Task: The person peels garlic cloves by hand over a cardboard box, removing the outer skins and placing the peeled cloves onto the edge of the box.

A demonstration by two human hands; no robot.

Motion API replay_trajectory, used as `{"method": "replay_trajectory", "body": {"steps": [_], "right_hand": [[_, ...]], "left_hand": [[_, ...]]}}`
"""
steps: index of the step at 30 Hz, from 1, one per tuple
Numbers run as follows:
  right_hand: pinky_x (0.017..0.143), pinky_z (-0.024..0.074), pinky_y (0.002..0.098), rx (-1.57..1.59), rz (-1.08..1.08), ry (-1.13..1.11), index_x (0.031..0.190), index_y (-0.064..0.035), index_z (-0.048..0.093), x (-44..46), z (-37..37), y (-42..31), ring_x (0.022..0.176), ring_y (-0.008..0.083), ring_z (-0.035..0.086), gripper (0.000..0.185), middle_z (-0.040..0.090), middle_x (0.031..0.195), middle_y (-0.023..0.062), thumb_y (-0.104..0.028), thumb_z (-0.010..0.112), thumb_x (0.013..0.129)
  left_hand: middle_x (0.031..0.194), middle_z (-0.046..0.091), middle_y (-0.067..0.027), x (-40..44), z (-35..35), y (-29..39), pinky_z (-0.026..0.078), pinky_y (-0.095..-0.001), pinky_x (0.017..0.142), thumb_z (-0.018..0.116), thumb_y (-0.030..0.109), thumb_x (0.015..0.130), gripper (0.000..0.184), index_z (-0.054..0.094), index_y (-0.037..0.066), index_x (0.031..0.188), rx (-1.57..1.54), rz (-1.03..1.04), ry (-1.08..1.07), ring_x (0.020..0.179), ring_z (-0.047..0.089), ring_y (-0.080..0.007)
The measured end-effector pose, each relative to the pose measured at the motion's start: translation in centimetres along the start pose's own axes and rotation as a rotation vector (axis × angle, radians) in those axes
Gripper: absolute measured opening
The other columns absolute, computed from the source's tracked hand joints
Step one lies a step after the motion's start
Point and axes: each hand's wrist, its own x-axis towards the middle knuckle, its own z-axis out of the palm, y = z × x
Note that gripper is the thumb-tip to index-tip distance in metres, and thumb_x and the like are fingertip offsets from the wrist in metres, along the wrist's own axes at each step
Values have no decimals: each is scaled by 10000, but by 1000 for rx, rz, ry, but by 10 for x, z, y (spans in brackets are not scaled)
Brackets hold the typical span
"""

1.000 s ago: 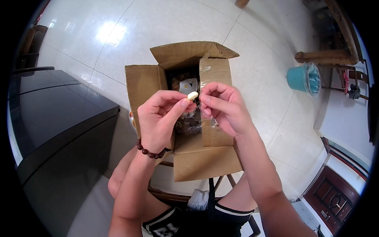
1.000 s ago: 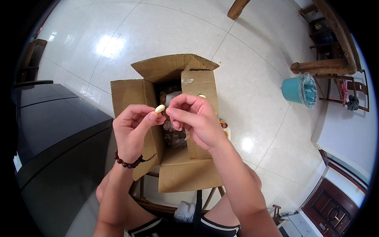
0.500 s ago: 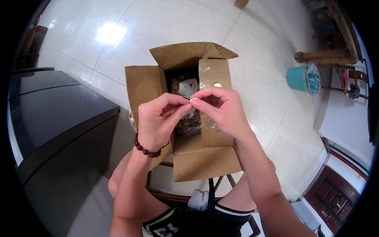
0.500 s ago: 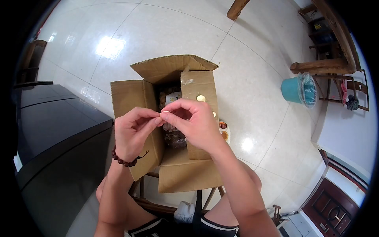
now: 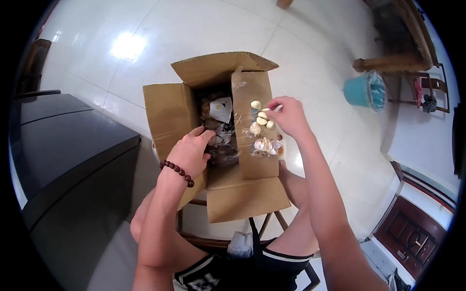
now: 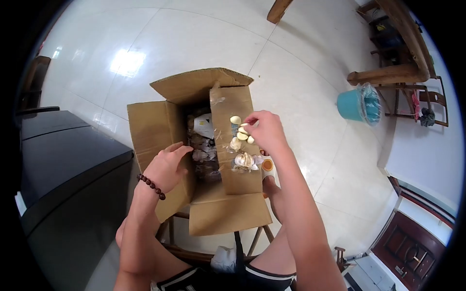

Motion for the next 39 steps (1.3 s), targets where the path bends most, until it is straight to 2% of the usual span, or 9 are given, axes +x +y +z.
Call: {"method": "replay_trajectory", "body": {"steps": [2,13,19,26,30,32,34,37,39], "right_hand": [[700,573,338,-38,-8,-32,968,-22,772,4,5,11,729,198,713,165,757,900,122,-81,775,813],[883,554,401,-79,-59,-39,1061,-48,740,-1,15,17,982,312,688,286,709,1060,125,-95,787,783],[822,562,426,-386,-353,-106,1044,-78,737,-33,25,-7,960,325,701,256,704,1035,128,-133,772,796],[747,559,473,-606,-326,-98,897,-44,708,-34,43,-4,865,347,716,93,708,942,147,-95,644,851],[723,555,446,-385,-273,-135,992,-47,747,-37,32,-16,815,325,701,166,720,943,150,-149,651,904],[702,554,405,-239,-224,-172,1038,-49,756,-41,21,-39,771,285,697,186,722,938,137,-159,665,919],[679,529,299,185,-6,-240,1091,-56,759,-47,13,-63,706,151,639,197,707,893,73,-173,695,947],[663,497,234,519,-205,-153,1138,-45,735,-47,33,-74,708,64,575,212,674,870,21,-139,714,950],[669,506,238,590,-210,-166,1173,-40,714,-48,42,-82,721,64,586,238,680,887,21,-128,716,952]], "left_hand": [[1284,640,-234,2,-9,13,540,-484,968,756,192,877,493,598,83,1331,-12,-167,-261,1134,641,-426],[1234,659,-226,7,18,38,543,-479,943,702,327,939,489,581,62,1332,1,-38,-350,1084,659,-422],[1209,662,-234,12,24,40,550,-481,929,691,338,946,488,585,51,1325,37,-17,-363,1060,667,-426],[1132,683,-224,13,24,40,555,-469,921,677,343,950,432,594,21,1224,31,-8,-349,1078,669,-392],[1259,639,-266,13,21,36,539,-484,955,698,338,944,556,545,16,1371,-14,-33,-346,1113,641,-438],[1259,630,-290,16,24,34,540,-455,963,703,348,951,658,467,-18,1444,-241,-181,-4,1107,647,-437],[1214,668,-245,19,19,29,566,-398,914,677,320,995,677,395,-41,1494,-292,-229,61,1063,693,-342],[1169,693,-77,19,-1,30,587,-301,842,590,191,1065,439,503,-19,1440,-1134,-262,-25,984,680,-134],[1161,699,-73,19,-6,22,587,-300,845,594,182,1061,399,545,-14,1405,-1174,-257,23,975,684,-135]]}}
